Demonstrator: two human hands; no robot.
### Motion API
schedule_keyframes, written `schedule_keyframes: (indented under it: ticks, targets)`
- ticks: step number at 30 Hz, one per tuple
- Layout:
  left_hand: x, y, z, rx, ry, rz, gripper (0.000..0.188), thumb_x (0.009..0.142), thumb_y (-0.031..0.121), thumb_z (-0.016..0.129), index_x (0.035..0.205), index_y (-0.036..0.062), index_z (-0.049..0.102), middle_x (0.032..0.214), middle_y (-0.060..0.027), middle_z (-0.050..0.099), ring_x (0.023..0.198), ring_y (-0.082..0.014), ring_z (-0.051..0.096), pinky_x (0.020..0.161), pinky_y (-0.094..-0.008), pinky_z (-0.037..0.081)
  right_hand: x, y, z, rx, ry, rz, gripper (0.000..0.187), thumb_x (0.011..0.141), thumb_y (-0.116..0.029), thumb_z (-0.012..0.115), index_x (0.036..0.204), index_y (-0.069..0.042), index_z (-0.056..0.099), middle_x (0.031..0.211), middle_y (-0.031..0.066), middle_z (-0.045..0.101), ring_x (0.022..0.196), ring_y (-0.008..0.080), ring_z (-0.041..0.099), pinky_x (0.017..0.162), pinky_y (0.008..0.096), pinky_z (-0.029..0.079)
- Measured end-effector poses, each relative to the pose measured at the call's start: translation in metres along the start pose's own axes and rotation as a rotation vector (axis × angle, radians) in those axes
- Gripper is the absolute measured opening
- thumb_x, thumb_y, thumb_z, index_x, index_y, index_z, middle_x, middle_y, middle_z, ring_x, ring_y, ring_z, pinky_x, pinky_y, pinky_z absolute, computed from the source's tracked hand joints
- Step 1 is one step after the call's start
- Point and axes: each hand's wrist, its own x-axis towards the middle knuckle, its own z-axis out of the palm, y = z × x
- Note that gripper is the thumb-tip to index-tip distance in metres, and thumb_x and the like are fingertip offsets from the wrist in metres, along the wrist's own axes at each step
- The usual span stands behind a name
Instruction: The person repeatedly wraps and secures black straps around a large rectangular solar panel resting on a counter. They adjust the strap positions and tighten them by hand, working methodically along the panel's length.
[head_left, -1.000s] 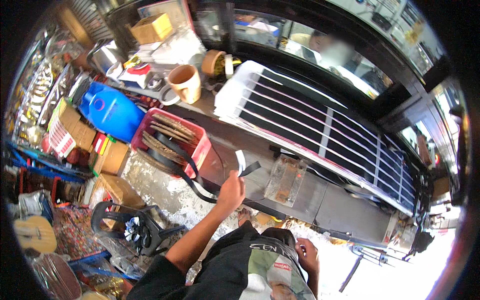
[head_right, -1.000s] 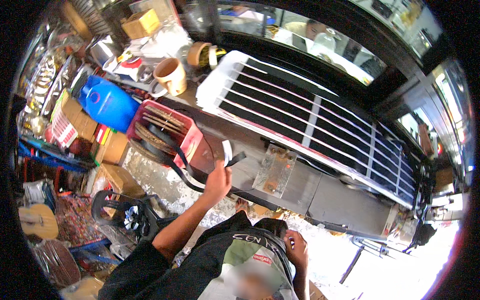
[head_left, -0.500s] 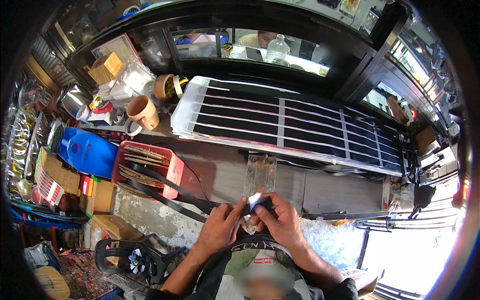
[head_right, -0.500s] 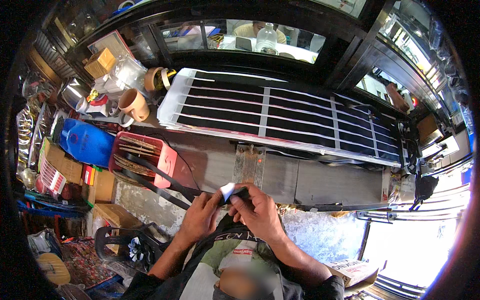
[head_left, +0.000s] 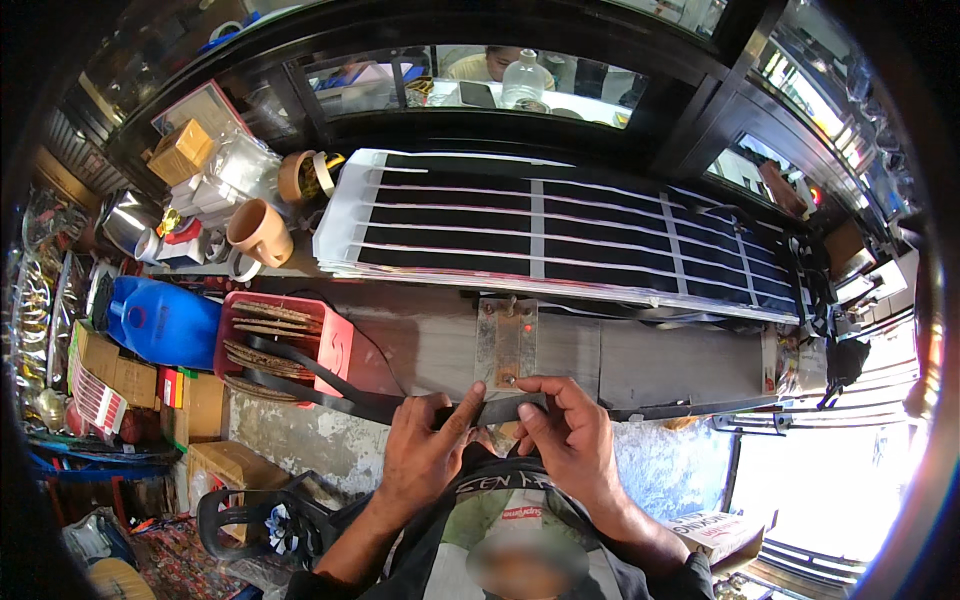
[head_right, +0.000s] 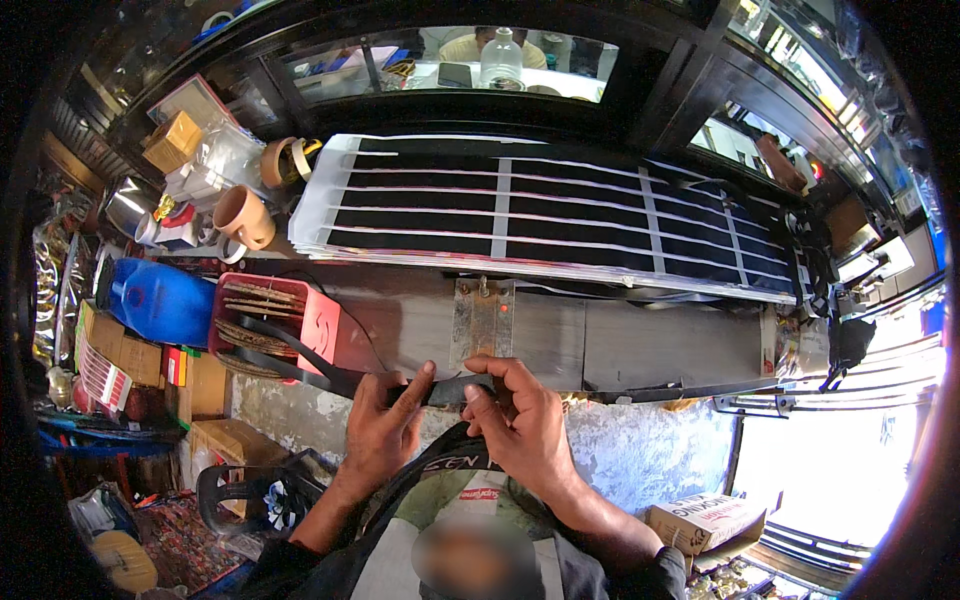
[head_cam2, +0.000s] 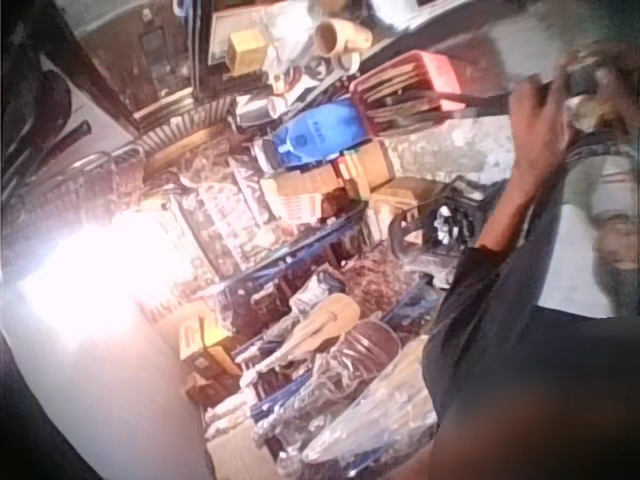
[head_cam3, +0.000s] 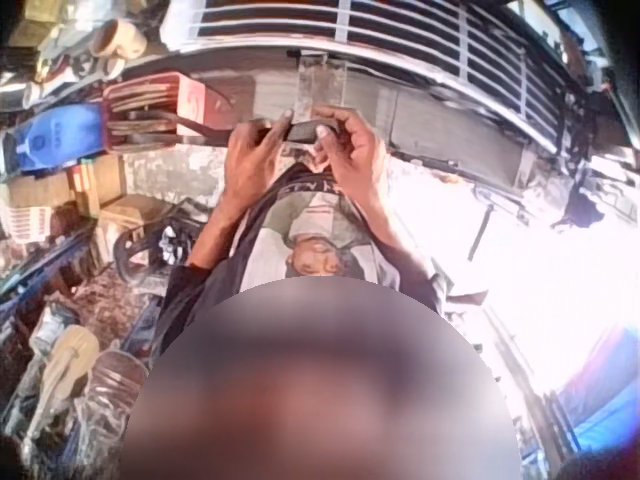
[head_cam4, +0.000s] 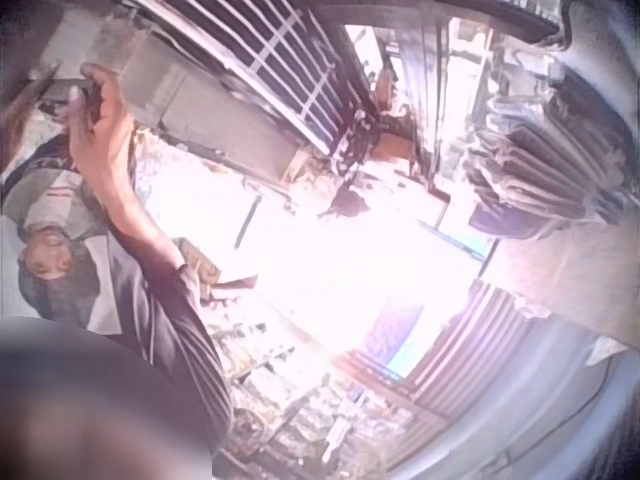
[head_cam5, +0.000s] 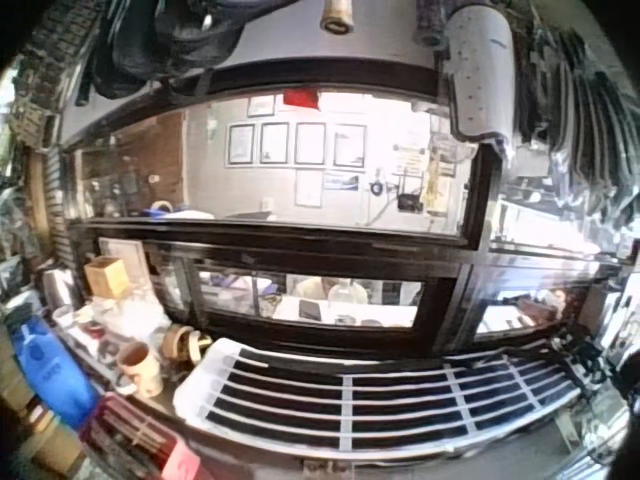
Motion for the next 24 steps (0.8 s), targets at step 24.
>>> schedule_keyframes:
  ticks: [24]
  targets:
    - [0.019,0.017,-0.027,-0.492,-0.289,-0.282,0.012,0.098,0.007,0.07,0.108,0.0003,0.068,0.093,-0.0181,0.068,0.088,-0.0417,0.067,0.08,-0.0454,0.049,-0.002,0.007,-0.002,0.042,-0.043,-0.042,0.025,0.104,0.001,0.066,0.128,0.005,0.064,0.101,0.0098,0.071,0.084,0.0111,0.071,0.069,0.0251,0.057]
